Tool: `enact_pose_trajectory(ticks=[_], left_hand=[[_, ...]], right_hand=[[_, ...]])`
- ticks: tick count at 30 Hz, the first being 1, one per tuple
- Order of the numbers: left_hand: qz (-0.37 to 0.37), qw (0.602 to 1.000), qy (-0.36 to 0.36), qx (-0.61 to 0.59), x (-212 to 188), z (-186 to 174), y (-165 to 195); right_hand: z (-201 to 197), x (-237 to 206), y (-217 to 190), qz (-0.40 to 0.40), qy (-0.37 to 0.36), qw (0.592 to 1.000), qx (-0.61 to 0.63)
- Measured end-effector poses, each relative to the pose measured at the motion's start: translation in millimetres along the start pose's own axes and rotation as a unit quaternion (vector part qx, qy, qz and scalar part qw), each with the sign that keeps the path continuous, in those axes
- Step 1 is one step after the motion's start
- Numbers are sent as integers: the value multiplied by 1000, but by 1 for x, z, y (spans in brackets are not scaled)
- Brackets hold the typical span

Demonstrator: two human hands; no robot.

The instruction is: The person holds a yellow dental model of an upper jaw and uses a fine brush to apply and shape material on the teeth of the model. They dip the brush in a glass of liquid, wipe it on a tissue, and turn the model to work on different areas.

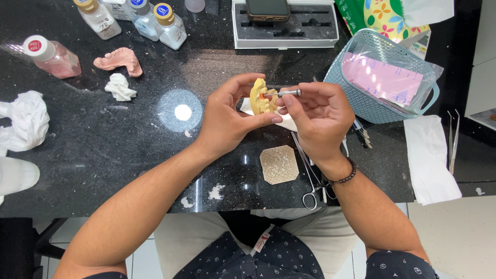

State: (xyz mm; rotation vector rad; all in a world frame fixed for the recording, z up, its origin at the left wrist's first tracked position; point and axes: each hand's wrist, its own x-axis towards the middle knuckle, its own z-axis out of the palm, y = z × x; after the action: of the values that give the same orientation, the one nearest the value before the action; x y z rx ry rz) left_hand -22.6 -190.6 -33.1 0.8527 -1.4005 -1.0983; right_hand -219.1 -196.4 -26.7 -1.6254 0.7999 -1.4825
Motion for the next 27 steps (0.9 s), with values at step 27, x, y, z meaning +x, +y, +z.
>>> enact_pose_trajectory(ticks=[27], left_hand=[[29,999,6,36,-2,2,0]], right_hand=[[2,1,3,27,-2,998,48]])
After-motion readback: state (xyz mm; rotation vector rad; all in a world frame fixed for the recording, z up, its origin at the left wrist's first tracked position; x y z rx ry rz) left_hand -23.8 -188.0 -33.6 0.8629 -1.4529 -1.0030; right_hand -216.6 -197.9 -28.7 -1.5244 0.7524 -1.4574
